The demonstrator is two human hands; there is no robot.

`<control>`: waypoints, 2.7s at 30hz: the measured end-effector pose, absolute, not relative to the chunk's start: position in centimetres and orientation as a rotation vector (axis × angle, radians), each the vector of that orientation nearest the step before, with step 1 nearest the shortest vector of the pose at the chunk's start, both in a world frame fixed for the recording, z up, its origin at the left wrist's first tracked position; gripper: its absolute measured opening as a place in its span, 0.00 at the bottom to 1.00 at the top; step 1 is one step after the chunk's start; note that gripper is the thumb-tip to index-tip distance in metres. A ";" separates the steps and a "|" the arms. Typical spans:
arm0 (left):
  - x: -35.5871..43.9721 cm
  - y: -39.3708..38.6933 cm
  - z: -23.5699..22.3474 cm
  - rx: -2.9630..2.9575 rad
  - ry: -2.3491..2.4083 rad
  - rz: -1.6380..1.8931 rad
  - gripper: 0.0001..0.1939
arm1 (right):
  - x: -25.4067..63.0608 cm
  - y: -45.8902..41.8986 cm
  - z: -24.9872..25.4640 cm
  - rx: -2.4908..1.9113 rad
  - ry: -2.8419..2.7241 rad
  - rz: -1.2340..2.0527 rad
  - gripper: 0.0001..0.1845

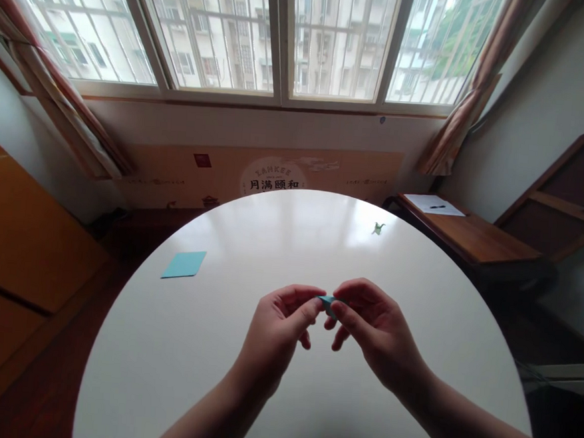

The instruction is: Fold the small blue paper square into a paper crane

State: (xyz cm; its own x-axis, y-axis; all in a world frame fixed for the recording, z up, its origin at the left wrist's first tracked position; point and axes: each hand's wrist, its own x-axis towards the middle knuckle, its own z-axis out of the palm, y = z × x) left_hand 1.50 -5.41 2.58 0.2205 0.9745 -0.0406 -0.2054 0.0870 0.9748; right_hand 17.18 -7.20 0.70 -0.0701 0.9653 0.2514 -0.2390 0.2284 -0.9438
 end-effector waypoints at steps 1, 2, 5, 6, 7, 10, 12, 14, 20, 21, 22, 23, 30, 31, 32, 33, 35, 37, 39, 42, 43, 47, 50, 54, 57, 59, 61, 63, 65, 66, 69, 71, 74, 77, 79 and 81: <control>1.4 -5.5 2.5 1.071 0.914 1.081 0.08 | 17.2 -7.3 0.7 -0.815 -1.219 1.184 0.09; 1.3 -5.5 2.5 1.042 0.906 1.066 0.08 | 17.2 -7.3 0.7 -0.819 -1.226 1.166 0.09; 1.3 -5.7 2.4 0.982 0.904 1.048 0.08 | 17.2 -7.5 0.4 -0.845 -1.257 1.116 0.08; 1.3 -5.8 2.4 0.970 0.907 1.040 0.08 | 17.2 -7.6 0.3 -0.855 -1.267 1.106 0.08; 1.3 -5.8 2.4 0.958 0.909 1.029 0.08 | 17.2 -7.6 0.2 -0.864 -1.276 1.098 0.08; 1.4 -5.8 2.5 0.915 0.907 0.989 0.08 | 17.2 -7.7 0.2 -0.880 -1.296 1.080 0.08; 1.4 -5.8 2.5 0.891 0.898 0.970 0.07 | 17.2 -7.7 0.3 -0.887 -1.316 1.067 0.07; 1.3 -5.7 2.6 0.874 0.891 0.956 0.07 | 17.3 -7.7 0.4 -0.889 -1.347 1.050 0.05; 0.8 -5.7 2.5 0.819 0.887 0.908 0.06 | 17.5 -8.0 0.4 -0.900 -1.413 0.977 0.05; 0.8 -5.7 2.5 0.818 0.875 0.891 0.07 | 17.5 -8.0 0.3 -0.897 -1.419 0.958 0.06; 0.7 -5.7 2.5 0.825 0.866 0.877 0.08 | 17.6 -8.0 0.3 -0.896 -1.425 0.939 0.06; 0.7 -5.7 2.5 0.843 0.863 0.867 0.09 | 17.6 -8.0 0.3 -0.895 -1.430 0.917 0.07; 0.8 -5.8 2.4 1.100 0.981 0.920 0.09 | 17.6 -8.0 0.6 -0.926 -1.509 0.815 0.07; 0.8 -5.8 2.3 1.112 0.987 0.930 0.09 | 17.6 -8.0 0.6 -0.929 -1.505 0.818 0.07; 0.8 -5.8 2.3 1.117 0.991 0.937 0.09 | 17.6 -8.1 0.6 -0.931 -1.498 0.825 0.07; 0.9 -5.8 2.3 1.116 0.994 0.940 0.09 | 17.6 -8.1 0.6 -0.933 -1.487 0.835 0.07; 0.9 -5.8 2.3 1.113 1.010 0.944 0.09 | 17.5 -8.1 0.5 -0.937 -1.458 0.866 0.07; 0.9 -5.8 2.4 1.115 1.027 0.948 0.10 | 17.6 -8.1 0.5 -0.938 -1.427 0.923 0.08; 0.9 -5.7 2.5 1.131 1.039 0.956 0.10 | 17.6 -8.0 0.6 -0.928 -1.385 1.009 0.08; 0.8 -5.8 2.6 1.163 1.054 0.950 0.09 | 17.7 -7.9 0.8 -0.908 -1.316 1.139 0.07; 0.8 -5.8 2.5 1.171 1.054 0.949 0.09 | 17.7 -7.9 0.8 -0.909 -1.302 1.166 0.06; 0.7 -5.9 2.4 1.150 1.027 0.953 0.10 | 17.7 -7.7 1.0 -0.926 -1.281 1.186 0.06; 0.7 -5.9 2.3 1.100 1.008 0.967 0.12 | 17.7 -7.7 1.0 -0.925 -1.272 1.155 0.05; 0.6 -5.7 2.2 1.103 0.990 1.004 0.15 | 17.7 -7.8 1.0 -0.943 -1.289 1.088 0.04; 0.5 -5.7 2.0 1.172 1.018 0.968 0.16 | 17.6 -7.9 0.9 -0.962 -1.311 1.022 0.03; 0.6 -5.7 2.0 1.194 1.028 0.938 0.13 | 17.6 -7.9 0.8 -0.966 -1.328 0.985 0.03; 0.7 -5.7 2.0 1.185 1.020 0.928 0.11 | 17.6 -7.9 0.7 -0.962 -1.340 0.966 0.02; 0.8 -5.7 2.0 1.159 1.012 0.937 0.11 | 17.6 -7.9 0.7 -0.954 -1.351 0.967 0.03; 0.8 -5.6 2.1 1.130 1.015 0.957 0.11 | 17.6 -7.9 0.6 -0.950 -1.364 0.987 0.05; 0.8 -5.6 2.1 1.120 1.022 0.965 0.10 | 17.6 -7.9 0.6 -0.950 -1.371 0.999 0.07; 0.8 -5.6 2.1 1.116 1.041 0.978 0.10 | 17.5 -7.9 0.5 -0.948 -1.377 1.016 0.09; 0.8 -5.6 2.0 1.102 1.040 0.981 0.10 | 17.4 -7.8 0.4 -0.949 -1.366 1.007 0.08; 0.9 -5.7 2.0 1.039 1.015 0.975 0.11 | 17.4 -7.8 0.3 -0.953 -1.355 0.992 0.05; 0.9 -5.6 2.0 0.970 0.982 0.958 0.12 | 17.5 -7.7 0.2 -0.926 -1.356 1.014 0.05; 0.9 -5.6 2.0 0.938 0.964 0.942 0.13 | 17.5 -7.7 0.2 -0.896 -1.344 1.049 0.05; 0.9 -5.5 2.1 0.916 0.950 0.930 0.13 | 17.5 -7.6 0.2 -0.877 -1.323 1.074 0.04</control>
State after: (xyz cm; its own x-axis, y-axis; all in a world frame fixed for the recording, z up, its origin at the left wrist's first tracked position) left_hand 0.89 -5.52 2.10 0.2921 0.9240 -0.2467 -0.2276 0.3177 0.9205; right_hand 17.47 -7.58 0.22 -0.0587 0.9501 0.3064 -0.1044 0.2994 -0.9484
